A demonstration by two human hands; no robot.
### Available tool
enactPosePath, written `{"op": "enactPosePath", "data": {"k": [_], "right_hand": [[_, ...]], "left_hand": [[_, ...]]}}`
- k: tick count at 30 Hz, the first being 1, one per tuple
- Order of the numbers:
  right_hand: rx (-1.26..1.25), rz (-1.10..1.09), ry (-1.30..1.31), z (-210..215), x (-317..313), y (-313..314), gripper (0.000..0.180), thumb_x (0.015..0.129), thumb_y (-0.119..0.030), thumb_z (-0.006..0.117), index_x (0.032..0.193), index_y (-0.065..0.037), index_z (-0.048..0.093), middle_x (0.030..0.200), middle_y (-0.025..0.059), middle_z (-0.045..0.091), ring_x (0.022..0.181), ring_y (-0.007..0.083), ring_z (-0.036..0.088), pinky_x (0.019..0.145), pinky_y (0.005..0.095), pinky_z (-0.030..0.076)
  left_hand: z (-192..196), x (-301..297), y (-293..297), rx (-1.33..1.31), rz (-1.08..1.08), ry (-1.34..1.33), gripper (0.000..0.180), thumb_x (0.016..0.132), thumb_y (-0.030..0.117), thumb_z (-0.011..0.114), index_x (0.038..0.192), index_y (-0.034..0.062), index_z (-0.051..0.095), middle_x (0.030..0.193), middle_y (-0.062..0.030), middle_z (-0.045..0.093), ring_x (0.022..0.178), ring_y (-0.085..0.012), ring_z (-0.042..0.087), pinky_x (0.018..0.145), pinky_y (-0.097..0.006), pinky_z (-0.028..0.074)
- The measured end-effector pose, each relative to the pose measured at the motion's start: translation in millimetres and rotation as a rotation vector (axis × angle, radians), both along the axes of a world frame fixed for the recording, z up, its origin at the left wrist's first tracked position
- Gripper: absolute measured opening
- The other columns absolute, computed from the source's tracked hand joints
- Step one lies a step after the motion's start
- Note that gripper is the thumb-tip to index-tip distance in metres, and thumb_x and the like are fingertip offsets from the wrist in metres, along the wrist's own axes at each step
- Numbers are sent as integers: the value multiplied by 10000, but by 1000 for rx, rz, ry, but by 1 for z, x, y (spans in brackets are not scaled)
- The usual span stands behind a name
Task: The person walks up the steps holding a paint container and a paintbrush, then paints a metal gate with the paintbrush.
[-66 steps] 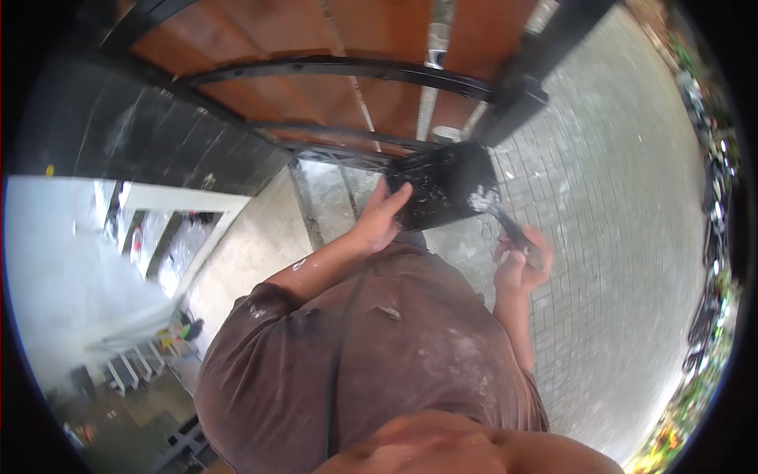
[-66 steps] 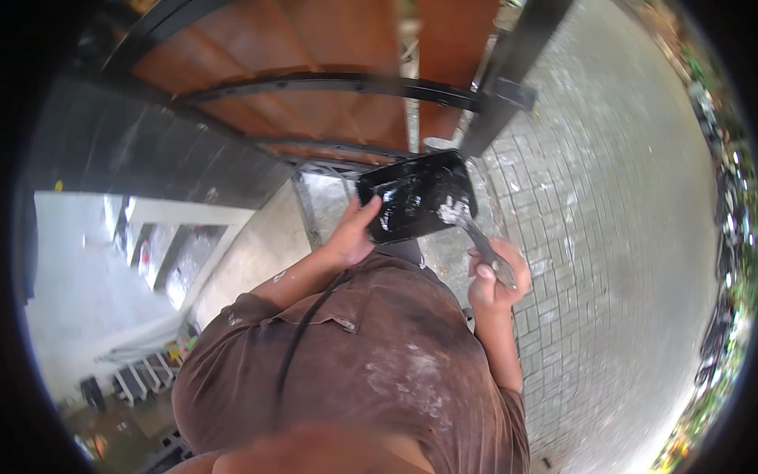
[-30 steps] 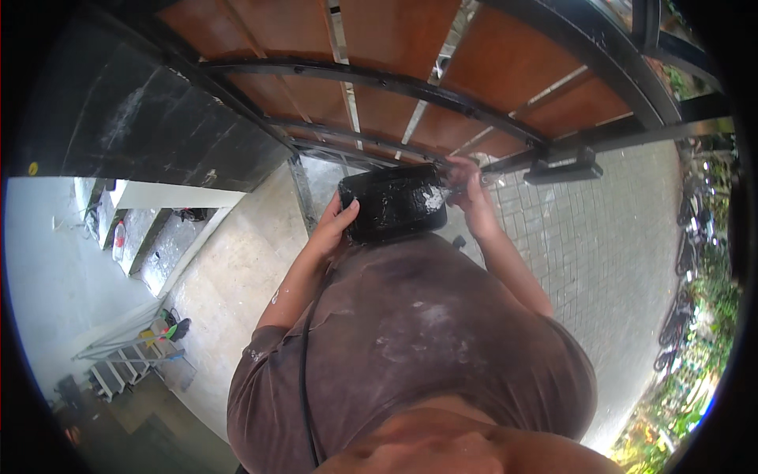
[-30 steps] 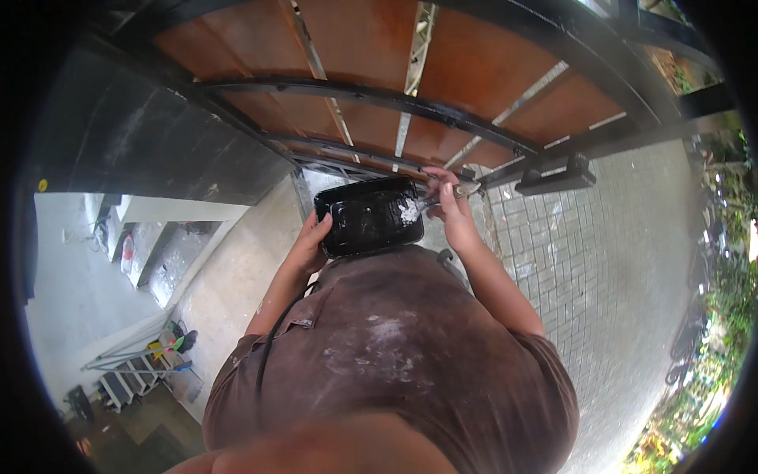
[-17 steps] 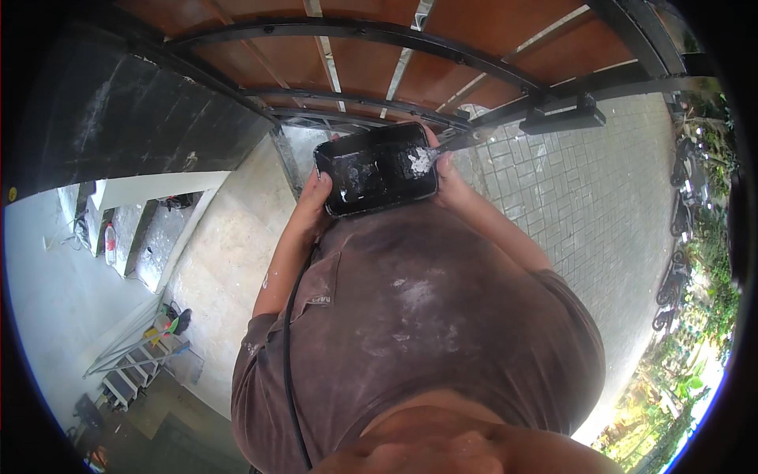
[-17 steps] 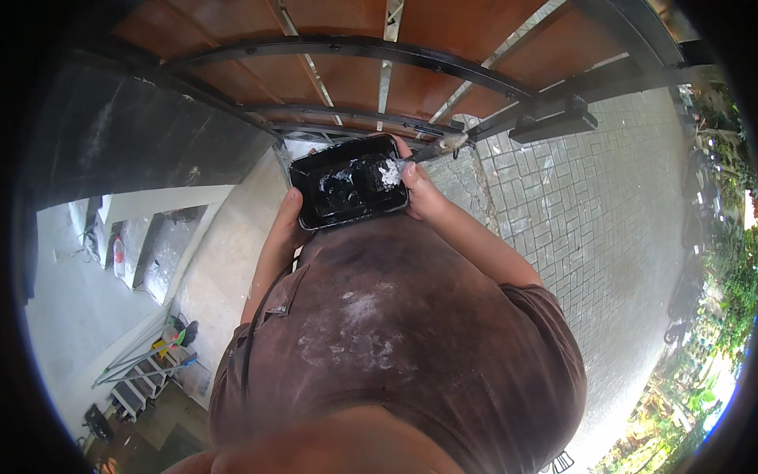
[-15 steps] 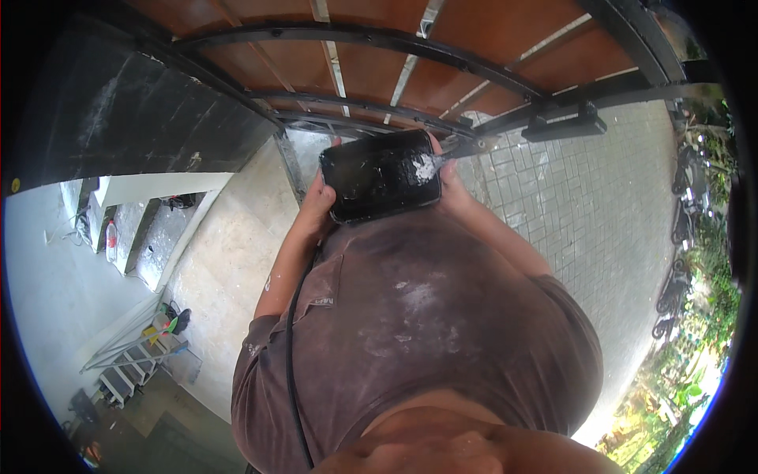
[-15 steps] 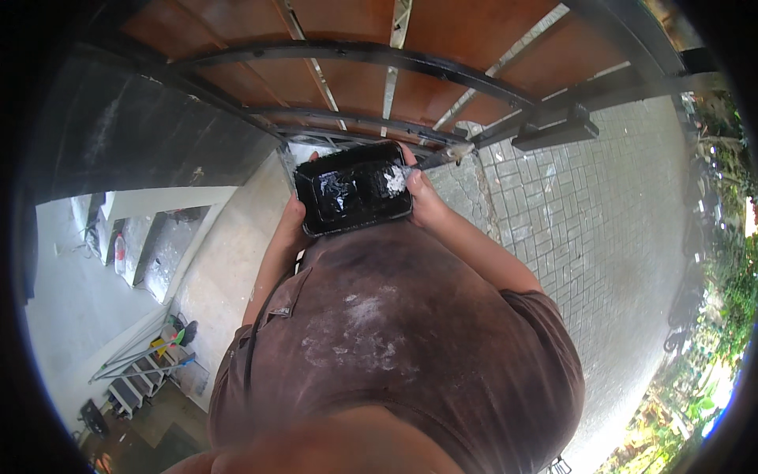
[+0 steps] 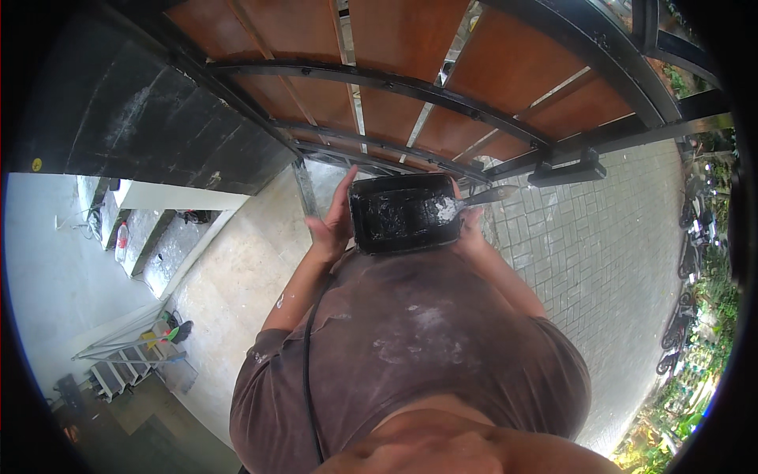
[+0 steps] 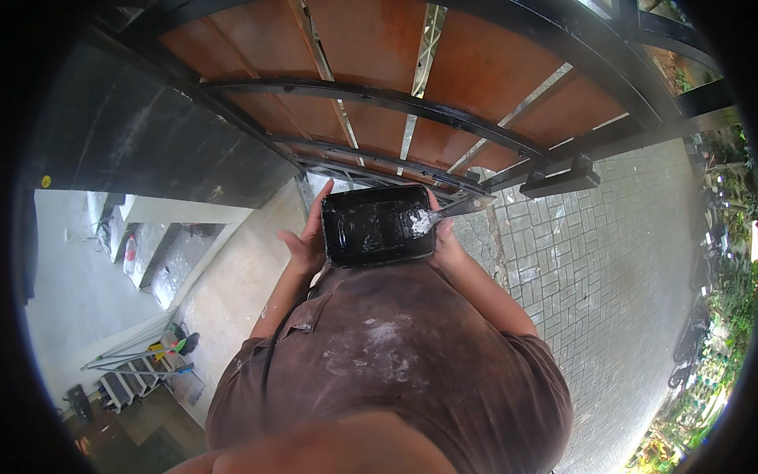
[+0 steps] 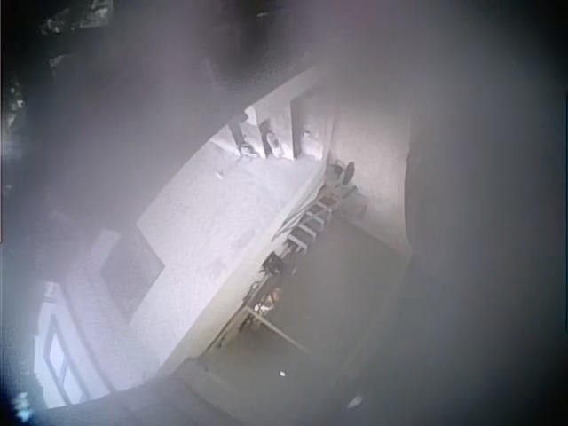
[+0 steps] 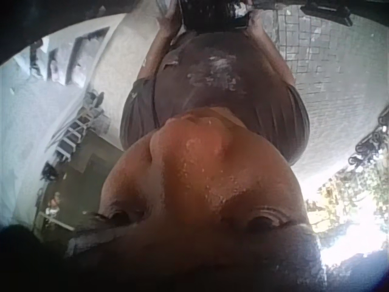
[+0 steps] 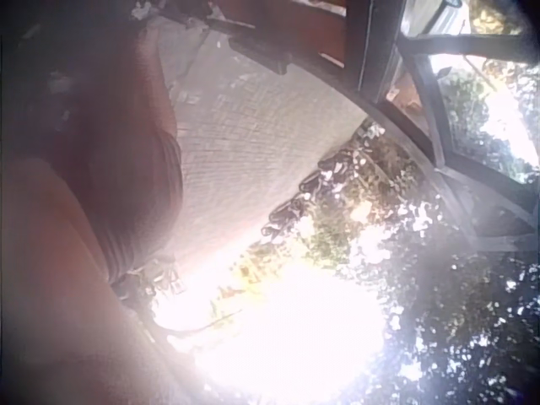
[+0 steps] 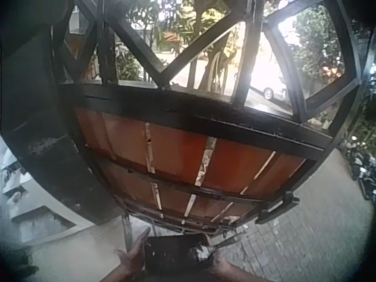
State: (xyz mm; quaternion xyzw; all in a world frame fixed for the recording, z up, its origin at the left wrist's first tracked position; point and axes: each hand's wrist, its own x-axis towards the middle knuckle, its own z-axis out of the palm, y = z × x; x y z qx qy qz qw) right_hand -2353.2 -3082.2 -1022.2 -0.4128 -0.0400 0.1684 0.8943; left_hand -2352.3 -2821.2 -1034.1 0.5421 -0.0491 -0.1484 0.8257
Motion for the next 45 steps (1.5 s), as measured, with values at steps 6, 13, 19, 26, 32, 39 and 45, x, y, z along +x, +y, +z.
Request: {"op": "enactPosePath", "data": {"k": [6, 13, 19, 26, 32, 39, 45], "right_hand": [[-20, -106, -2, -14, 6, -22, 1241, 693, -866, 573, 1581, -90, 188, 1533, 122, 385, 1384, 282, 433, 1146, 445, 379], [37, -173, -88, -17, 20, -38, 1130, 747, -834, 555, 1556, -100, 271, 1492, 94, 448, 1355, 255, 470, 1131, 430, 392], [13, -191, -93, -1, 16, -41, 1143, 731, -847, 556, 1543, -88, 288, 1476, 99, 459, 1339, 247, 483, 1118, 420, 406], [-60, -287, -44, -7, 8, -41, 1219, 648, -909, 564, 1508, -81, 316, 1448, 104, 477, 1306, 248, 516, 1084, 428, 455], [-87, -255, -38, -6, 9, -38, 1243, 648, -918, 541, 1532, -85, 281, 1469, 108, 461, 1321, 248, 501, 1094, 434, 444], [-19, -252, -24, -23, 1, -51, 1245, 669, -861, 592, 1585, -109, 211, 1544, 110, 393, 1397, 278, 424, 1163, 458, 357], [-6, -217, -11, -15, 0, -51, 1224, 672, -859, 599, 1549, -66, 278, 1523, 107, 418, 1382, 272, 439, 1153, 448, 373]], "left_hand": [[93, 26, 40, 48, 172, -375, 1183, 779, 954, 262, 1542, 49, 280, 1559, -288, 316, 1374, -406, 425, 1115, -558, 340], [257, -13, 65, -184, -474, -754, 905, 943, 750, 359, 1606, 168, 155, 1448, -138, 519, 1246, -422, 532, 1011, -786, 318], [308, -58, 12, -194, -276, -745, 360, 1016, 342, 497, 1284, 197, 304, 963, 41, 684, 1084, -247, 604, 998, -764, 363], [347, -92, -40, 105, 88, -403, 241, 1011, 347, 546, 1164, 231, 692, 710, 96, 678, 775, -161, 615, 872, -611, 570], [356, -136, -96, 672, 635, -218, 421, 982, 410, 586, 1359, 231, 526, 705, 29, 686, 730, -216, 615, 806, -550, 601], [294, -71, -100, 247, 380, -420, 524, 1004, 441, 522, 1430, 271, 269, 986, 19, 622, 979, -264, 536, 894, -652, 463], [259, -81, -58, -195, 120, -615, 672, 1025, 472, 458, 1501, 311, 12, 1267, 8, 558, 1228, -311, 456, 982, -754, 324]]}}
